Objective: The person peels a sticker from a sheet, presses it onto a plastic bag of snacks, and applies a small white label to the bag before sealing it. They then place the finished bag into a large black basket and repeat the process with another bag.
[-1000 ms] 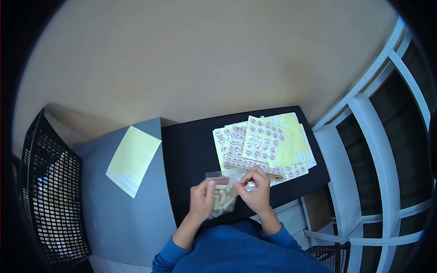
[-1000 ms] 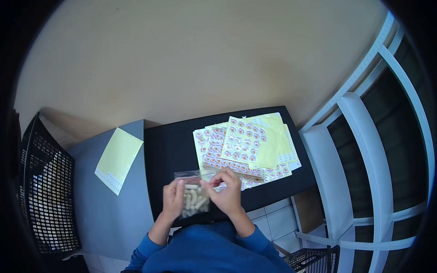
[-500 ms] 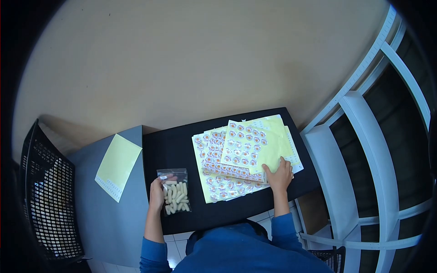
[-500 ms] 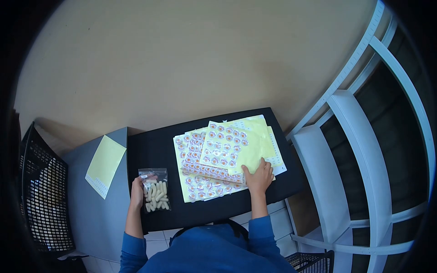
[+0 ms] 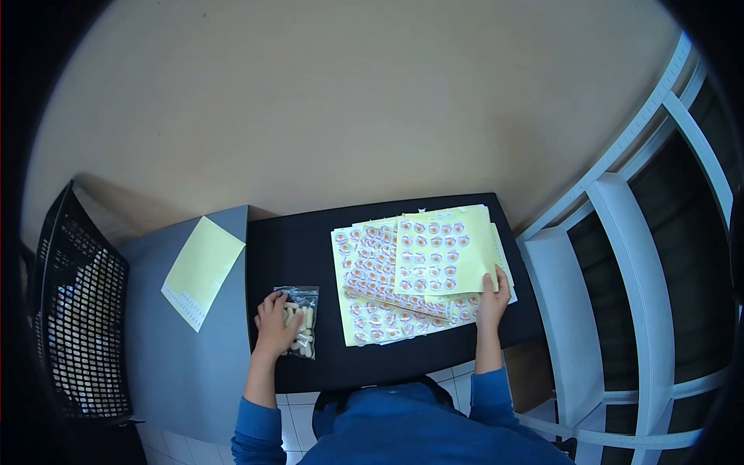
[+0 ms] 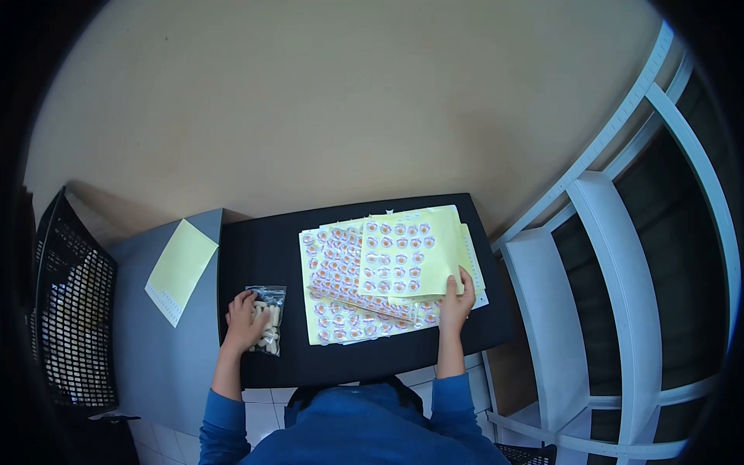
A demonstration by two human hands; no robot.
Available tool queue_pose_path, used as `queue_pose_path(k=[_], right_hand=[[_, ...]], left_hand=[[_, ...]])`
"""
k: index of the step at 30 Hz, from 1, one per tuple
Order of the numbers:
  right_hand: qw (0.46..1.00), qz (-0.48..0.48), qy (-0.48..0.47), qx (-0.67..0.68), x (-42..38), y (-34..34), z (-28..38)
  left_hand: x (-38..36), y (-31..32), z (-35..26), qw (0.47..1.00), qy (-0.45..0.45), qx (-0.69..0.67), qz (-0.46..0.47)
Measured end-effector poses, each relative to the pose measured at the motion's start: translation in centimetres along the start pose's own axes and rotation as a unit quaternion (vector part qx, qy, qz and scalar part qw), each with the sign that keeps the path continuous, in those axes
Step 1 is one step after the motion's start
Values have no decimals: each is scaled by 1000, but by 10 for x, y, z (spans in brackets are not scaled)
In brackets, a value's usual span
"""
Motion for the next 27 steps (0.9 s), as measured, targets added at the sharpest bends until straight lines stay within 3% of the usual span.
queue_pose_path(k=[1, 2, 5, 7, 9, 10, 12, 13, 15, 17, 18, 19, 22, 24, 25, 26, 27], right_hand=[[988, -25, 24, 151, -3, 4, 6], [980, -22, 41, 196, -5, 8, 11], [959, 2, 54, 277, -18, 27, 34], [953, 31, 74, 291, -31, 41, 44], [932, 88, 140, 323, -51, 70, 56], [931, 93, 144, 323, -59, 81, 65], [928, 160, 182, 283, -75, 109, 81], [925, 163, 187, 286, -79, 117, 88], [929, 272, 138, 209, -87, 136, 106], [938, 288, 114, 158, -90, 150, 117], [940, 304, 87, 131, -94, 159, 126], [940, 319, 59, 104, -97, 169, 134], [943, 309, 52, 112, -102, 186, 146], [943, 311, 57, 104, -103, 194, 152], [953, 269, -136, 17, -104, 198, 171], [919, 215, -322, -68, -112, 202, 188], [918, 217, -324, -67, -117, 204, 190]], left_hand=[[-1, -2, -1, 1000, -1, 0, -3], [-1, -4, -2, 1000, 1, -16, -2], [-3, -4, -1, 999, 2, -44, -26], [-9, -18, -11, 991, 33, -70, -109], [-9, -34, -17, 978, 45, -165, -122], [-1, -30, -12, 932, 51, -353, -56], [7, -42, -15, 742, 52, -666, 45], [2, -65, -23, 681, 89, -720, 102], [-7, -103, -41, 663, 180, -710, 155], [-24, -126, -61, 697, 267, -639, 185], [-31, -128, -65, 714, 267, -621, 181], [-36, -135, -69, 701, 310, -627, 141], [-43, -140, -71, 743, 256, -607, 119], [-37, -142, -64, 794, 195, -573, 55], [-37, -143, -64, 793, 196, -575, 54], [-35, -145, -61, 786, 181, -590, 40], [-33, -147, -58, 779, 166, -604, 25]])
Point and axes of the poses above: each hand's wrist, its own x-axis towards the middle knuckle, its own y-axis out of the palm, z = x × y, the point moved 5 cm from there along x, towards the middle knuckle, and after that the axes turned 13 degrees about x, right-handed, at the moved point
